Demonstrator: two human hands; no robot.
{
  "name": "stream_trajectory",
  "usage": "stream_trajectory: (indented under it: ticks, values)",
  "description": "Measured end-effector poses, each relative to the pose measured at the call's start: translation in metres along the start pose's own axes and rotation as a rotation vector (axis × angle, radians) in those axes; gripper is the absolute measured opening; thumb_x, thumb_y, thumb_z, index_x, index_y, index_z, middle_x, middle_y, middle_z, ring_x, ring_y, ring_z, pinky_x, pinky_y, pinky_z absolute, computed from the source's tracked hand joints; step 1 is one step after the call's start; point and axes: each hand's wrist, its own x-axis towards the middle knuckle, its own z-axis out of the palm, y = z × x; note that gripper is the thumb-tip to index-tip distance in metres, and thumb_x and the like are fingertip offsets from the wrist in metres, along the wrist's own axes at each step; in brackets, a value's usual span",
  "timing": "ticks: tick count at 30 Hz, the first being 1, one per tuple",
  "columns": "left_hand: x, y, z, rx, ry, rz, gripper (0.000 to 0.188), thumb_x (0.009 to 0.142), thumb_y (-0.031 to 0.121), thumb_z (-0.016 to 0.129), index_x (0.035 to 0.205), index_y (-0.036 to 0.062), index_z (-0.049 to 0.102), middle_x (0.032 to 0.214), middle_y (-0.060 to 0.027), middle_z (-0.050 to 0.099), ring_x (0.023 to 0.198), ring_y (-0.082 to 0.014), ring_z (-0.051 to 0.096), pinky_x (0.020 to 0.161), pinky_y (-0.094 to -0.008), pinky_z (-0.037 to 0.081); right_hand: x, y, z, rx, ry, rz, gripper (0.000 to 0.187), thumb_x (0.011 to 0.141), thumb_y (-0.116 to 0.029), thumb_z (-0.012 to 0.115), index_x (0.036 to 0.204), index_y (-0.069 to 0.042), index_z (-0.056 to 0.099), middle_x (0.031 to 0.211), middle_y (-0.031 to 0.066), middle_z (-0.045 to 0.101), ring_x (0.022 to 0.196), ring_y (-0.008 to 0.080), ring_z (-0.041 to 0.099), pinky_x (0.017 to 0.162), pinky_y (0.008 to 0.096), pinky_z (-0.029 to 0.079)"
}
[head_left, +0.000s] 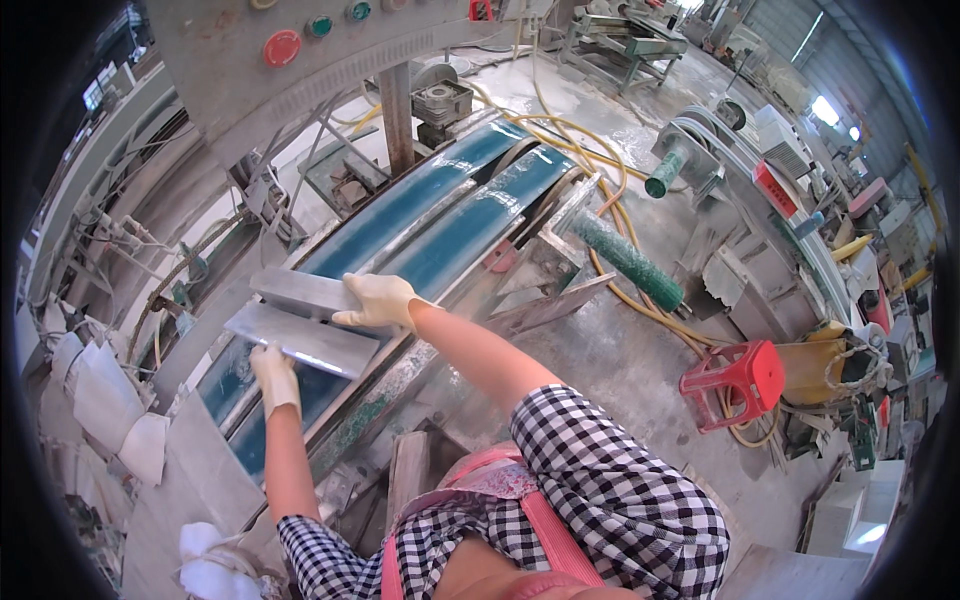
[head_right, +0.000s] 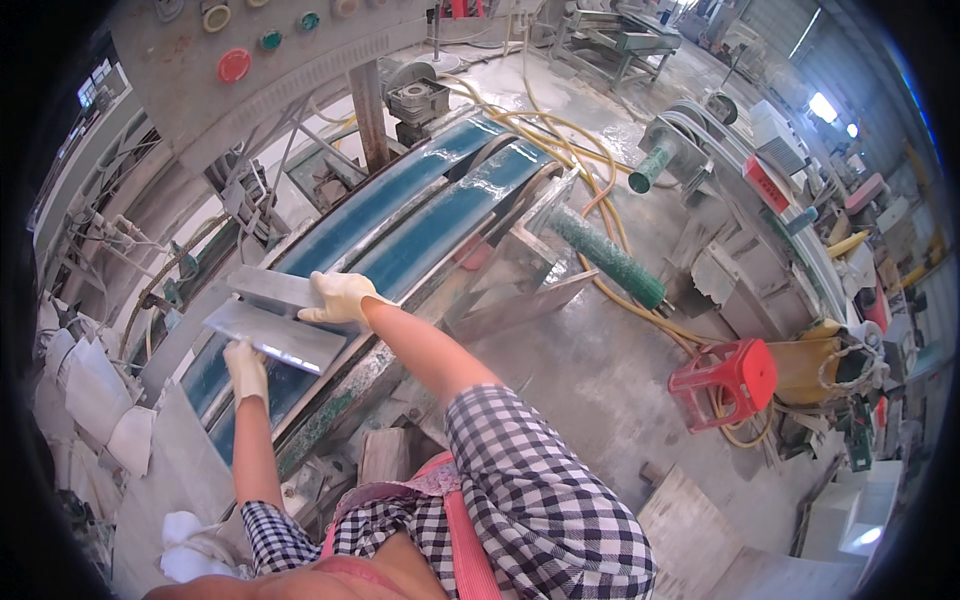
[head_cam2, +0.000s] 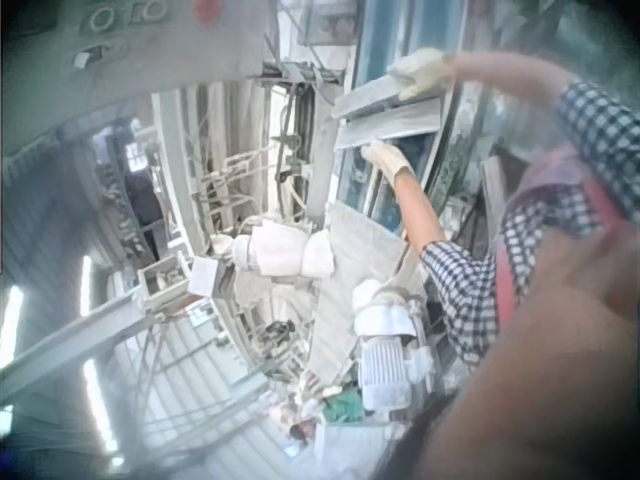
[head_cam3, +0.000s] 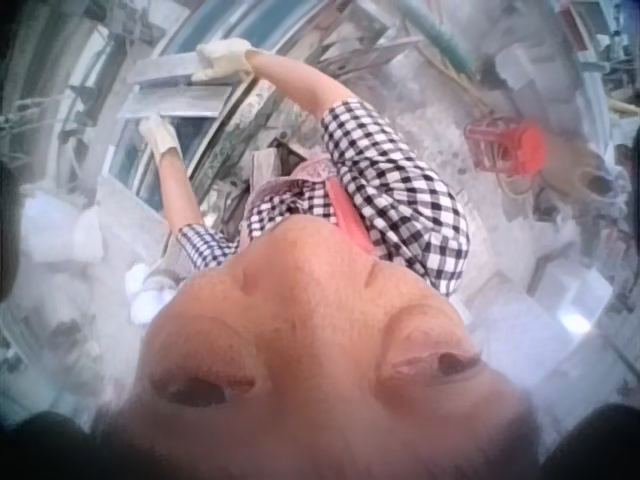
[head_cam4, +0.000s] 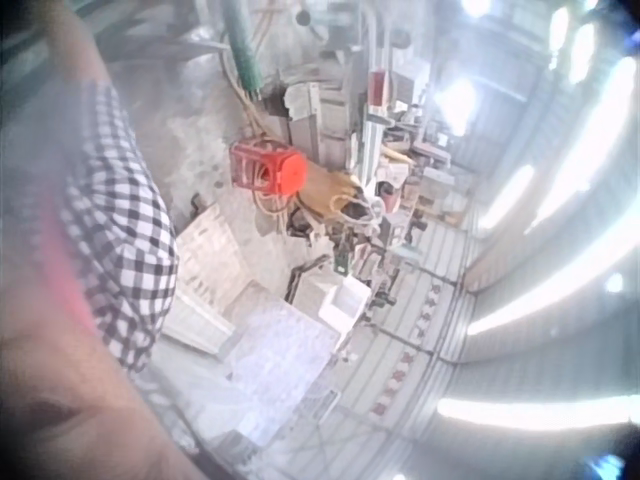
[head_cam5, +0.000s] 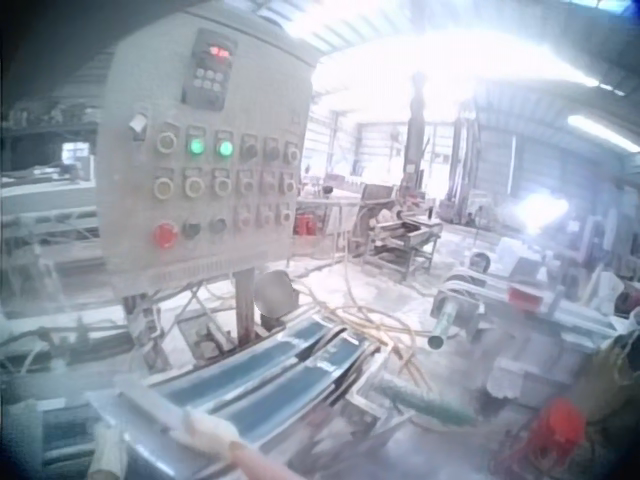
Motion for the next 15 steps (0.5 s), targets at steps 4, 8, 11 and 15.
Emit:
stream_trajectory:
  ticks: [4, 8, 11, 15]
  values:
    - [-0.020, 0.008, 0.061, -0.015, -0.140, 0.006, 0.030, 0.099, 0.010, 0.053, 0.123, -0.0085, 0.053, 0.118, -0.0234, 0.062, 0.104, -0.0328, 0.068, 0.086, -0.0433, 0.060, -0.007, -0.002, -0.013, 0.014, -0.029, 0.010, 0.077, 0.076, -0.064, 0.075, 0.116, -0.002, 0.054, 0.105, 0.0236, 0.069, 0.101, 0.0400, 0.068, 0.084, 0.0472, 0.055]
    - [-0.020, 0.050, 0.065, 0.396, -0.370, 0.180, 0.036, 0.101, 0.020, 0.051, 0.129, -0.0032, 0.055, 0.128, -0.0205, 0.063, 0.117, -0.0317, 0.064, 0.102, -0.0419, 0.051, -0.016, -0.011, -0.026, 0.025, -0.028, 0.022, 0.065, 0.072, -0.038, 0.083, 0.114, 0.000, 0.051, 0.096, 0.0226, 0.069, 0.092, 0.0365, 0.070, 0.075, 0.0461, 0.057]
    - [0.008, 0.092, 0.062, 1.382, -0.148, 0.713, 0.052, 0.092, 0.007, 0.054, 0.143, 0.0012, 0.049, 0.141, -0.0159, 0.058, 0.134, -0.0299, 0.052, 0.115, -0.0434, 0.038, -0.013, -0.022, -0.021, -0.089, 0.016, 0.072, 0.053, 0.067, -0.014, 0.074, 0.113, 0.001, 0.052, 0.094, 0.0196, 0.068, 0.091, 0.0355, 0.071, 0.071, 0.0462, 0.057]
    - [0.035, 0.109, 0.071, 2.060, -0.336, 1.039, 0.067, 0.085, 0.002, 0.056, 0.151, 0.0072, 0.043, 0.150, -0.0124, 0.051, 0.148, -0.0261, 0.036, 0.123, -0.0446, 0.024, -0.002, -0.025, -0.001, -0.306, 0.070, 0.090, 0.049, 0.060, -0.007, 0.080, 0.105, 0.000, 0.061, 0.092, 0.0206, 0.071, 0.088, 0.0348, 0.073, 0.071, 0.0499, 0.059]
